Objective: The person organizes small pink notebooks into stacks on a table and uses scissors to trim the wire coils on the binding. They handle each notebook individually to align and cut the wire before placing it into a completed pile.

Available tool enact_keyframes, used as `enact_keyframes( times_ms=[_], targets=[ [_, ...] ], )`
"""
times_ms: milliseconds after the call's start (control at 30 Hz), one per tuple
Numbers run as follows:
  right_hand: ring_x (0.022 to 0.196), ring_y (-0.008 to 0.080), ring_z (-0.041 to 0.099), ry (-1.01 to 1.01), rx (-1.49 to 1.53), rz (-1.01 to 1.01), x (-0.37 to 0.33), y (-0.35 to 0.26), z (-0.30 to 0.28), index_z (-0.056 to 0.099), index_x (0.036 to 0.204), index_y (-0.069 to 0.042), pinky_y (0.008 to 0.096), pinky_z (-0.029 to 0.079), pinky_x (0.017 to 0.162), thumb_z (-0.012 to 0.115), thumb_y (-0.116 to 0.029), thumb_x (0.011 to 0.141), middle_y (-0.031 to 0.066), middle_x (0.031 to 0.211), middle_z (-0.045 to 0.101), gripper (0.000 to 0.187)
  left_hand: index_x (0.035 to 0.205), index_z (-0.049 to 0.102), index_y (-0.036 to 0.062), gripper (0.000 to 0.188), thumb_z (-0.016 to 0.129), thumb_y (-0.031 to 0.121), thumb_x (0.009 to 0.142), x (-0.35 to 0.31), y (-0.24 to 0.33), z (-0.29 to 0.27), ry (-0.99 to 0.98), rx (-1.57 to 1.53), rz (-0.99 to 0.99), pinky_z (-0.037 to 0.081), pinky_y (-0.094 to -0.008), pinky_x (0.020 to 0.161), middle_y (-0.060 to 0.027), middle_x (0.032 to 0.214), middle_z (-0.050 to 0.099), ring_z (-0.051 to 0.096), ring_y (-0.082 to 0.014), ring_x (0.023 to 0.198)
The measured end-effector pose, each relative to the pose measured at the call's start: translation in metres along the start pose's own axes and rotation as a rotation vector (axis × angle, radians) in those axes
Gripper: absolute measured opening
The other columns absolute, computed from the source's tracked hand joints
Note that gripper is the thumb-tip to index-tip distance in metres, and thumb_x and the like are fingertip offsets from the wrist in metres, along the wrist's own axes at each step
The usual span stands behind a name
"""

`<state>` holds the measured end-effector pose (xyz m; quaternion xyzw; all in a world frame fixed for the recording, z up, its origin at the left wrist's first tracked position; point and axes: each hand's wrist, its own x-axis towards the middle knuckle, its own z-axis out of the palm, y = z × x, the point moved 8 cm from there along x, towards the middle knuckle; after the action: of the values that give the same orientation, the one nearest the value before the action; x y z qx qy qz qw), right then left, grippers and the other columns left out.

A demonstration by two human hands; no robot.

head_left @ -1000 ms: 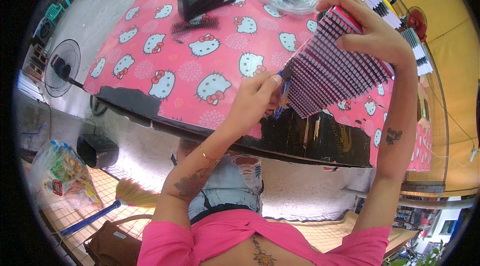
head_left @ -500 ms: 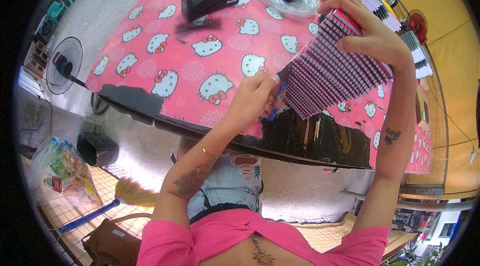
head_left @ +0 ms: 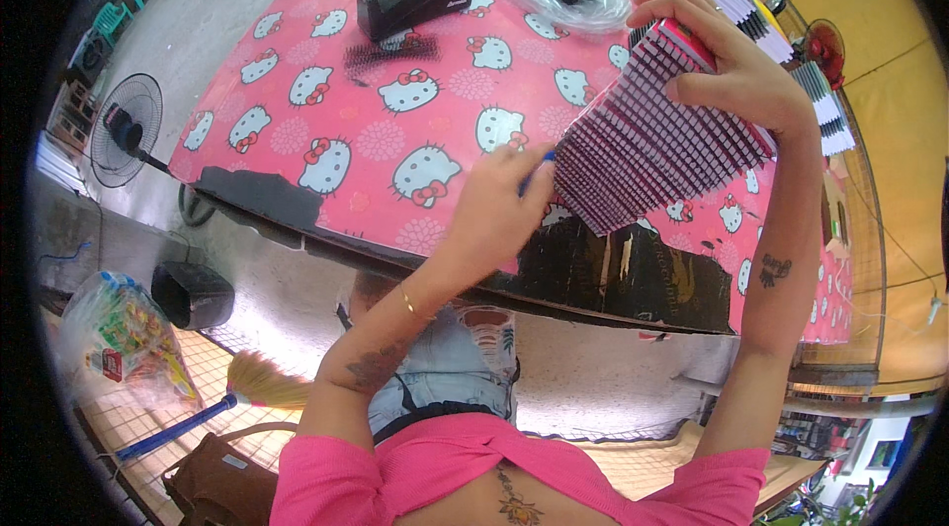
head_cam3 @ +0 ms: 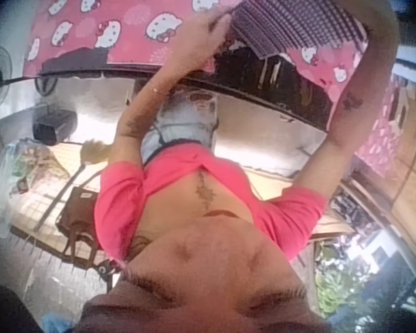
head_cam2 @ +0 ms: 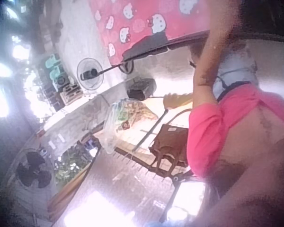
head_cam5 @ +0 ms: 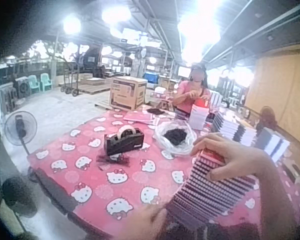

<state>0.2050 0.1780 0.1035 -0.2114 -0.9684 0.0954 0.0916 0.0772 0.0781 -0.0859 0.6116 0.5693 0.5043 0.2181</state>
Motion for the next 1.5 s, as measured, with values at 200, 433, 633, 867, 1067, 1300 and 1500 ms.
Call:
enact_keyframes(
  times_ms=[200, 433, 633, 867, 1067, 1300, 1500],
  targets=[
    [0.124, 0.0256, 0.044, -0.017, 0.007, 0.032, 0.001, 0.001, 0.000, 0.056, 0.123, -0.010, 0.0339, 0.031, 0.109, 0.063, -0.022, 0.070, 0.0093, 0.125, 0.052, 0.055, 0.093, 0.061, -0.0017, 0.029, 0.051, 0.025, 0.100, -0.009, -0.029, 0.022, -0.205, -0.650, -0.439, 0.046, -0.0270, 0.052, -0.0067, 0.082, 0.063, 0.065, -0.0155, 0.066],
    [0.125, 0.0253, 0.044, -0.001, 0.006, 0.011, -0.001, -0.001, 0.000, 0.055, 0.124, -0.010, 0.0344, 0.031, 0.109, 0.063, -0.022, 0.070, 0.0087, 0.125, 0.052, 0.055, 0.093, 0.063, -0.0026, 0.031, 0.050, 0.025, 0.100, -0.007, -0.031, 0.025, -0.272, -0.623, -0.439, 0.048, -0.0289, 0.055, -0.0058, 0.082, 0.062, 0.064, -0.0140, 0.067],
    [0.124, 0.0256, 0.044, -0.010, -0.009, 0.005, -0.001, 0.001, -0.001, 0.055, 0.124, -0.010, 0.0351, 0.031, 0.109, 0.063, -0.022, 0.070, 0.0087, 0.126, 0.052, 0.055, 0.099, 0.065, -0.0010, 0.030, 0.050, 0.025, 0.100, -0.011, -0.022, 0.023, -0.147, -0.480, -0.260, 0.047, -0.0291, 0.054, -0.0029, 0.076, 0.058, 0.063, -0.0139, 0.067],
    [0.123, 0.0255, 0.044, -0.003, 0.001, 0.007, -0.001, -0.001, 0.000, 0.055, 0.124, -0.009, 0.0344, 0.031, 0.109, 0.063, -0.023, 0.071, 0.0088, 0.126, 0.052, 0.055, 0.109, 0.066, -0.0025, 0.028, 0.054, 0.020, 0.098, -0.005, -0.039, 0.020, -0.135, -0.476, -0.365, 0.046, -0.0284, 0.062, -0.0024, 0.077, 0.060, 0.059, -0.0118, 0.070],
    [0.124, 0.0256, 0.044, -0.001, 0.005, 0.004, -0.001, 0.000, -0.001, 0.055, 0.124, -0.009, 0.0349, 0.031, 0.109, 0.063, -0.024, 0.071, 0.0089, 0.125, 0.053, 0.056, 0.099, 0.065, -0.0007, 0.027, 0.050, 0.022, 0.099, -0.006, -0.023, 0.012, -0.075, -0.143, -0.059, 0.048, -0.0295, 0.060, -0.0074, 0.082, 0.064, 0.062, -0.0154, 0.066],
    [0.122, 0.0257, 0.044, -0.003, -0.010, 0.006, -0.001, -0.002, -0.001, 0.056, 0.123, -0.009, 0.0350, 0.031, 0.108, 0.063, -0.024, 0.071, 0.0089, 0.124, 0.053, 0.055, 0.089, 0.061, 0.0005, 0.029, 0.047, 0.024, 0.098, -0.021, -0.050, 0.041, -0.278, -0.854, -0.580, 0.046, -0.0271, 0.053, -0.0086, 0.081, 0.064, 0.062, -0.0137, 0.063],
    [0.140, 0.0271, 0.032, -0.069, -0.004, 0.076, -0.002, 0.001, 0.000, 0.055, 0.126, -0.008, 0.0383, 0.019, 0.118, 0.066, -0.024, 0.066, 0.0081, 0.137, 0.047, 0.063, 0.086, 0.060, 0.0001, 0.030, 0.047, 0.025, 0.098, -0.020, -0.047, 0.042, -0.257, -0.830, -0.594, 0.045, -0.0247, 0.052, -0.0080, 0.079, 0.064, 0.064, -0.0137, 0.064]
  ],
)
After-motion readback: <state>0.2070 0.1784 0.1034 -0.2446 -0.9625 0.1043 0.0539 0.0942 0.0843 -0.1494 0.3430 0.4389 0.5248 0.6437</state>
